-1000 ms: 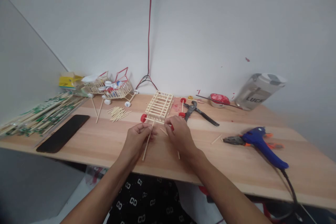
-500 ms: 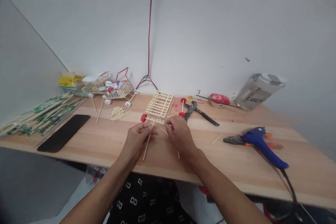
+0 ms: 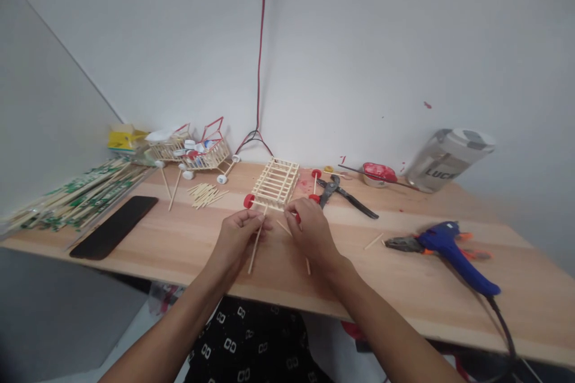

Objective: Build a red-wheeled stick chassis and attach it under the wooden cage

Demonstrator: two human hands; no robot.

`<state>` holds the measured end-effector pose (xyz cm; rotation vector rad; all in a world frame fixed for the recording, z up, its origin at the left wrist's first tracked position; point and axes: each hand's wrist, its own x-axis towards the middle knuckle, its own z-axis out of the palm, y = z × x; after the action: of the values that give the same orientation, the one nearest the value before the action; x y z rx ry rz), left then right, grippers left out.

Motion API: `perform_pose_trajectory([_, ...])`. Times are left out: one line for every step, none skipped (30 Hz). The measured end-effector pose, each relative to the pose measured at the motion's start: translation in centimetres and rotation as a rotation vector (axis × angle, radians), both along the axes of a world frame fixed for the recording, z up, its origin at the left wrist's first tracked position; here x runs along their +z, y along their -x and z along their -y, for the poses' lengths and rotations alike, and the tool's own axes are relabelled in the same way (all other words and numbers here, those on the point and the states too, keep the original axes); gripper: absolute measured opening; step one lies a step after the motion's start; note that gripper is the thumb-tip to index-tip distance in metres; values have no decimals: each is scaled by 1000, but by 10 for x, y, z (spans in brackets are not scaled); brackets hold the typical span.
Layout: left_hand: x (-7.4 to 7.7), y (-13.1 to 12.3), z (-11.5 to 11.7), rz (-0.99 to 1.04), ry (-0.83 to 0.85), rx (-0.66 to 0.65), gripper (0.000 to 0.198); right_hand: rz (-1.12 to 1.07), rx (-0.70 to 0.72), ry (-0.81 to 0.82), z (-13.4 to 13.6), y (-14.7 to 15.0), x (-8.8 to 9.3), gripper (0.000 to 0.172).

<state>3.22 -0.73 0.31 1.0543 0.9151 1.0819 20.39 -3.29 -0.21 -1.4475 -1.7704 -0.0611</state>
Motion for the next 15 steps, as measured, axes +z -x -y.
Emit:
perform_pose_trajectory([0,0,-1,1,-13,-2,20,7,-4,-8,0,0,1,11])
perform_pose_trajectory([1,0,-2,3,-24,-4,20,14,-7,-14,-1,-1,3,11])
perform_pose_trajectory([3,-1,-3,3,-33,-9,20,19,-10,-21,-1,-2,5,11])
perform_pose_trajectory([4,-1,-5,2,-37,-15,20,22,-12,-27,-2,-2,8,11])
perform_pose_trajectory([7,-1,-6,-1,-40,-22,20,24,-15,-33,-2,-2,10,11])
perform_pose_trajectory([9,-2,-7,-6,-45,-29,20,26,-18,-39,-2,-3,13,11])
perform_pose_trajectory([12,-2,-9,-13,-52,-38,19,25,-19,-45,-3,-3,16,11])
perform_pose_trajectory([15,-2,-10,-17,-59,-45,19,26,-19,-51,-3,-4,19,11])
perform_pose_trajectory([18,-2,-12,-19,-65,-53,19,28,-17,-56,-4,-5,22,11])
perform_pose_trajectory([21,-3,-14,-18,-70,-61,19,31,-14,-61,-4,-5,25,11])
perform_pose_trajectory([23,-3,-16,-15,-74,-67,19,34,-13,-66,-5,-6,28,11])
perform_pose_trajectory([25,-4,-18,-9,-80,-72,18,36,-12,-70,-7,-7,30,11])
perform_pose_trajectory([27,-5,-21,-1,-89,-72,18,37,-11,-75,-9,-8,32,11])
perform_pose_trajectory([28,-5,-24,8,-101,-69,18,37,-9,-80,-11,-9,34,11])
perform_pose_trajectory([29,-6,-27,15,-114,-68,18,35,-5,-83,-14,-9,36,10])
